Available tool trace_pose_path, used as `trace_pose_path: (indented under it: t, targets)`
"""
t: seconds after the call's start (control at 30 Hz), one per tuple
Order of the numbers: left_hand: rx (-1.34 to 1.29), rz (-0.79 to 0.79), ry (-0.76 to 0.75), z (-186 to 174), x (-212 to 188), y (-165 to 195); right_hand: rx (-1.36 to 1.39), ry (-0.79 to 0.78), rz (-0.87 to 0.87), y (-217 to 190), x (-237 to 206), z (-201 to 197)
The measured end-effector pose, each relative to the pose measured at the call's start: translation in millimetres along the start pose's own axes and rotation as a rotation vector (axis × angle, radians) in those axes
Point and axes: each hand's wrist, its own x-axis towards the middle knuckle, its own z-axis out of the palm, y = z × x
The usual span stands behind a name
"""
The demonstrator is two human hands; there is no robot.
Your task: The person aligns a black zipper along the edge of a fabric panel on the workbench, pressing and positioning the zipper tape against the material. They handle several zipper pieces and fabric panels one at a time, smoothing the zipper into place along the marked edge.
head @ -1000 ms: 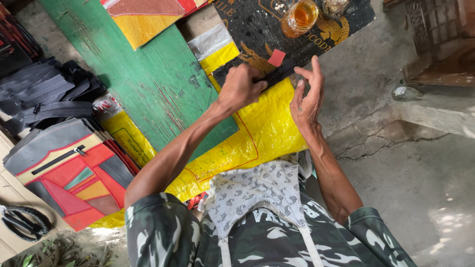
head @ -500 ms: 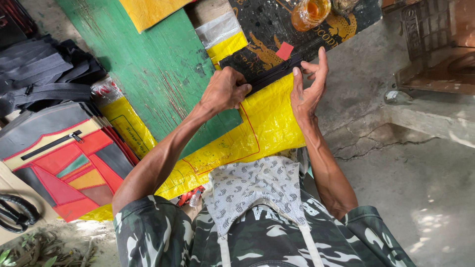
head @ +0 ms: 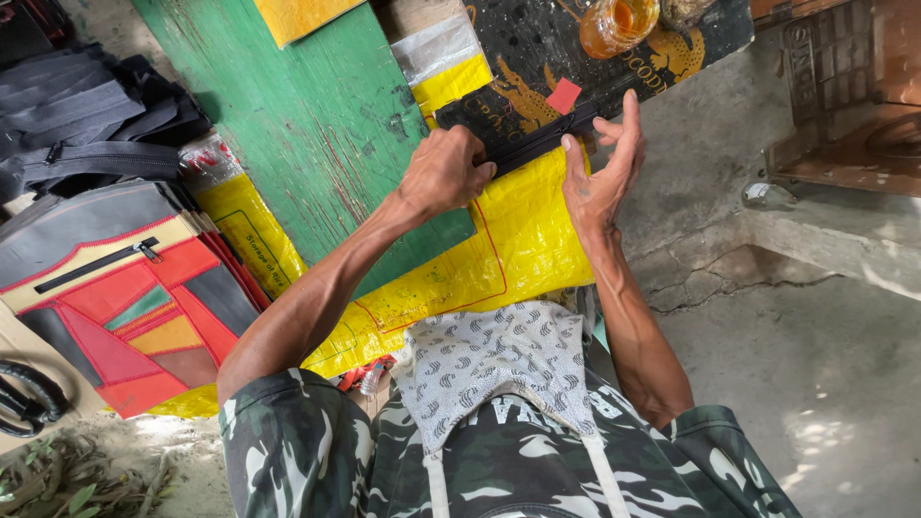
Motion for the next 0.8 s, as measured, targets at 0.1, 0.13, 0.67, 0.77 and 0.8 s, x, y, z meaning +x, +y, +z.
trace_pose_path:
  t: [0.1,0.13,0.67,0.77,0.8]
  targets:
    - [-0.091,-0.063,-0.068,1.5,-2.0,0.7,-0.041,-0.019,-0.03,3.1,-5.6,-2.4]
    - [-0.137,-0.085,-0.094,1.4,-2.7,0.6,-0.052,-0.025,-0.03,4.0,-7.2,-2.7]
    - [0.094,0.004,0.029,28.8,0.6,-11.7,-0.212,-0.083,-0.007,-11.0,-14.0,-4.3]
    - [0.168,0.038,0.073,30.5,-2.1,-8.5,-0.32,-0.128,-0.02,-26.6,-14.7,-2.4]
    - [0.192,0.036,0.061,29.2,-2.7,-7.3,-0.352,-0.164,0.013,-32.1,-16.7,-1.4]
